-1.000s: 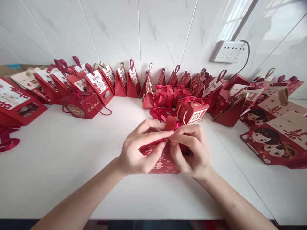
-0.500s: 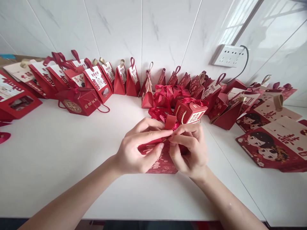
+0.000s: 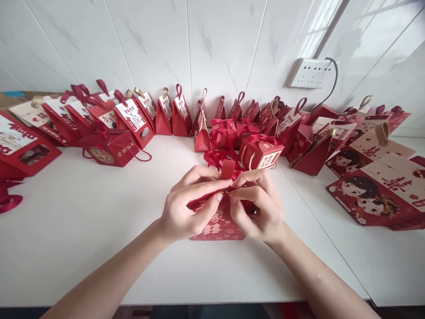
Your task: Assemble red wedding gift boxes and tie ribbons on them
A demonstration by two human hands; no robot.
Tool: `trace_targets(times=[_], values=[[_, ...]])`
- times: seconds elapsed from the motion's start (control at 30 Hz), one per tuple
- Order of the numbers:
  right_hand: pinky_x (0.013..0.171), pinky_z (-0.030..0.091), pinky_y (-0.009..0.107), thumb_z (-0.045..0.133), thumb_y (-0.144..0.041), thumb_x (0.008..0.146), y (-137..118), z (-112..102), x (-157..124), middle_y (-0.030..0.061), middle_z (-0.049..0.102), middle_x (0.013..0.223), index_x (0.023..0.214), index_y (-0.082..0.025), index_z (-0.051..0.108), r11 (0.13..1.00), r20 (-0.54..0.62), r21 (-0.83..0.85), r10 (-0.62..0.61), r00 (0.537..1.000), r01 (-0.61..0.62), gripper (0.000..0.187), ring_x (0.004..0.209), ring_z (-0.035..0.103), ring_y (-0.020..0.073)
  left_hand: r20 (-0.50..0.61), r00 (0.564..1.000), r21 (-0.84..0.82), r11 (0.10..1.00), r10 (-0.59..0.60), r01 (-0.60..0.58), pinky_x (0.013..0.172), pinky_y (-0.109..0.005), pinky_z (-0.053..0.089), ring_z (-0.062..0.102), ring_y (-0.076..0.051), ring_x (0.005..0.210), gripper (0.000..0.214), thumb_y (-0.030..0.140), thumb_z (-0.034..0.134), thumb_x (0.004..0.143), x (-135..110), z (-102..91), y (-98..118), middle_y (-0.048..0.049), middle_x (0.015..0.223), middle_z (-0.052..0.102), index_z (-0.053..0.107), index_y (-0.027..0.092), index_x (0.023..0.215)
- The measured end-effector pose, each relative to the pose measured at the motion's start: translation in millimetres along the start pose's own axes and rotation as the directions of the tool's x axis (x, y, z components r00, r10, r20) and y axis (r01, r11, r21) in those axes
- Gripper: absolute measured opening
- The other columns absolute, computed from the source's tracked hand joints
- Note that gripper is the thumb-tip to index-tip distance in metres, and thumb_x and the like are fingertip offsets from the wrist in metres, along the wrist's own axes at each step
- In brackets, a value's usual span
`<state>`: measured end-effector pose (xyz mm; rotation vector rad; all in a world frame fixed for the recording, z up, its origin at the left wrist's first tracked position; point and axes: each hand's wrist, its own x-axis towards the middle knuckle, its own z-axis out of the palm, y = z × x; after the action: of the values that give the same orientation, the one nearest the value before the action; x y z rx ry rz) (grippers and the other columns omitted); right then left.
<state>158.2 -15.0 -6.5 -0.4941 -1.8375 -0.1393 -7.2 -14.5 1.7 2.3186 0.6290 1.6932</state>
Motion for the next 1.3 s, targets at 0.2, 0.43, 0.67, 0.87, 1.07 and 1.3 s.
trace_targets(times=[0.2, 0.43, 0.67, 0.87, 1.07, 1.3], values=[[0.06, 0.049, 0.032, 0.055, -0.009, 0.078, -1, 0, 0, 0.0046, 0.053, 0.084, 0.104, -0.02, 0.049, 0.996, 0.007, 0.045, 0.073, 0.997, -0.073, 0.029, 0.073, 0.052, 0.0167, -0.014, 1.0, 0.03, 1.0, 0.007, -0.006, 0.072, -0.021, 0.055, 0.063, -0.011, 0.084, 0.034, 0.002, 0.057, 0.081, 0, -0.4, 1, -0.004, 0.096, 0.063, 0.068, 0.022, 0.106], [0.061, 0.05, 0.031, 0.058, -0.011, 0.08, -2, 3, -4, 0.0044, 0.054, 0.086, 0.117, -0.019, 0.045, 0.984, -0.042, 0.057, 0.172, 0.984, -0.169, 0.04, 0.073, 0.055, 0.0158, -0.026, 0.999, 0.065, 0.998, -0.026, 0.027, 0.072, -0.02, 0.055, 0.063, -0.01, 0.082, 0.029, 0.005, 0.059, 0.081, 1, 0.1, 2, -0.0024, 0.093, 0.065, 0.07, 0.022, 0.102], [0.057, 0.048, 0.026, 0.056, -0.009, 0.082, -7, 1, 1, 0.002, 0.059, 0.076, 0.09, -0.018, 0.056, 0.967, 0.014, 0.115, 0.225, 0.974, -0.225, 0.012, 0.065, 0.055, 0.0119, -0.05, 0.999, 0.058, 0.998, -0.021, 0.024, 0.072, -0.02, 0.056, 0.064, -0.011, 0.083, 0.03, 0.004, 0.059, 0.081, 0, 0.7, 2, -0.002, 0.093, 0.066, 0.071, 0.023, 0.101], [0.053, 0.044, 0.024, 0.055, -0.01, 0.083, -9, -1, 2, 0.0002, 0.057, 0.07, 0.086, -0.017, 0.059, 0.947, 0.044, 0.138, 0.288, 0.957, -0.291, 0.009, 0.059, 0.052, 0.0104, -0.042, 0.998, 0.063, 0.997, -0.041, 0.044, 0.073, -0.019, 0.055, 0.064, -0.01, 0.081, 0.029, 0.003, 0.06, 0.08, 0, -0.3, 3, -0.0021, 0.092, 0.067, 0.071, 0.022, 0.099], [0.055, 0.043, 0.025, 0.056, -0.011, 0.082, -12, -1, 2, 0.0011, 0.057, 0.071, 0.084, -0.016, 0.059, 0.918, 0.064, 0.178, 0.348, 0.935, -0.354, 0.006, 0.062, 0.052, 0.0106, -0.068, 0.997, 0.031, 0.999, -0.023, 0.026, 0.069, -0.018, 0.055, 0.064, -0.009, 0.078, 0.031, 0.001, 0.06, 0.078, 0, 1.1, 4, -0.0019, 0.091, 0.067, 0.072, 0.022, 0.097], [0.054, 0.044, 0.026, 0.057, -0.009, 0.079, -8, -1, 3, 0.001, 0.058, 0.069, 0.082, -0.017, 0.058, 0.924, 0.062, 0.24, 0.291, 0.955, -0.297, 0.008, 0.06, 0.053, 0.0113, -0.077, 0.997, 0.034, 0.999, -0.01, 0.012, 0.065, -0.018, 0.053, 0.064, -0.009, 0.077, 0.03, 0.002, 0.059, 0.079, 0, 2.0, 5, -0.0018, 0.088, 0.066, 0.071, 0.022, 0.098]])
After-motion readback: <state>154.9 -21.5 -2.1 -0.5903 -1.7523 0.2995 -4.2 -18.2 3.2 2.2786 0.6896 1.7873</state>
